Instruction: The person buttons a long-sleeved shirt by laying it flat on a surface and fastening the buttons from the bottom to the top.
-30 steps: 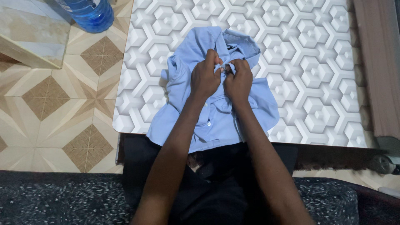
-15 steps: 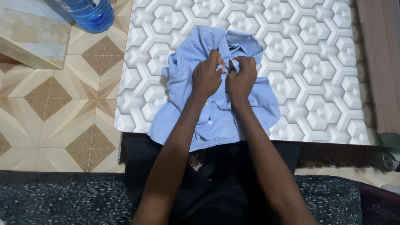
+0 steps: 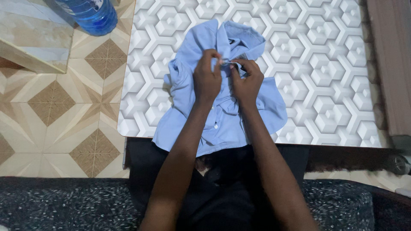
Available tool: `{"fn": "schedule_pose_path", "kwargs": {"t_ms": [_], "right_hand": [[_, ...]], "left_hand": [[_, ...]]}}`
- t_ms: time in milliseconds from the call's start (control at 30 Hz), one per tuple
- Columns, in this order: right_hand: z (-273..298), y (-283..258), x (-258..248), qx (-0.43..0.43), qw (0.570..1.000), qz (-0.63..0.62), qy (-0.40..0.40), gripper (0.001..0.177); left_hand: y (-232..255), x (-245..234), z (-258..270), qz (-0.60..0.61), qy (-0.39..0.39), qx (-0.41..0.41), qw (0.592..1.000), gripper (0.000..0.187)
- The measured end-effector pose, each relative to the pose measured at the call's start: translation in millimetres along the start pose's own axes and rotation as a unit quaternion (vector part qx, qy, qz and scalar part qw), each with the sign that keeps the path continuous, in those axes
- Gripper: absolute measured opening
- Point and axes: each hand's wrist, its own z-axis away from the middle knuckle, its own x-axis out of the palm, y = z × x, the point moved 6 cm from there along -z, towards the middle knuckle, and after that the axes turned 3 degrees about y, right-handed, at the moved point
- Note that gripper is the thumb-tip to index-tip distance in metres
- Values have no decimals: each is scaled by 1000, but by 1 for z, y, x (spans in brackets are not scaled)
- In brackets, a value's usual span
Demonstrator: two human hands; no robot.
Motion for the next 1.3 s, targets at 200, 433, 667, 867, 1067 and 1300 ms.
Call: {"fn": "schedule_pose_path", "kwargs": {"t_ms": [200, 433, 667, 867, 1067, 1300], "right_hand": [[1, -2, -1, 26, 998, -58, 0, 23], [3, 17, 6, 127, 983, -126, -51, 23], [1, 23, 2, 161, 984, -77, -13, 28], [0, 34, -6, 78, 991, 5, 111, 65], [-12, 84, 10, 327, 901, -275, 78, 84], [-23, 144, 34, 373, 826, -389, -163, 65]], "left_hand": [[-3, -25, 1, 74, 162, -11, 984, 11], [15, -10, -5, 39, -11, -25, 999, 16], [-32, 18, -21, 116, -158, -151, 969, 18], [-101, 1, -99, 263, -247, -324, 875, 24], [-129, -4, -141, -159, -277, 74, 945, 65], [-61, 17, -93, 117, -393, -72, 909, 48]]}}
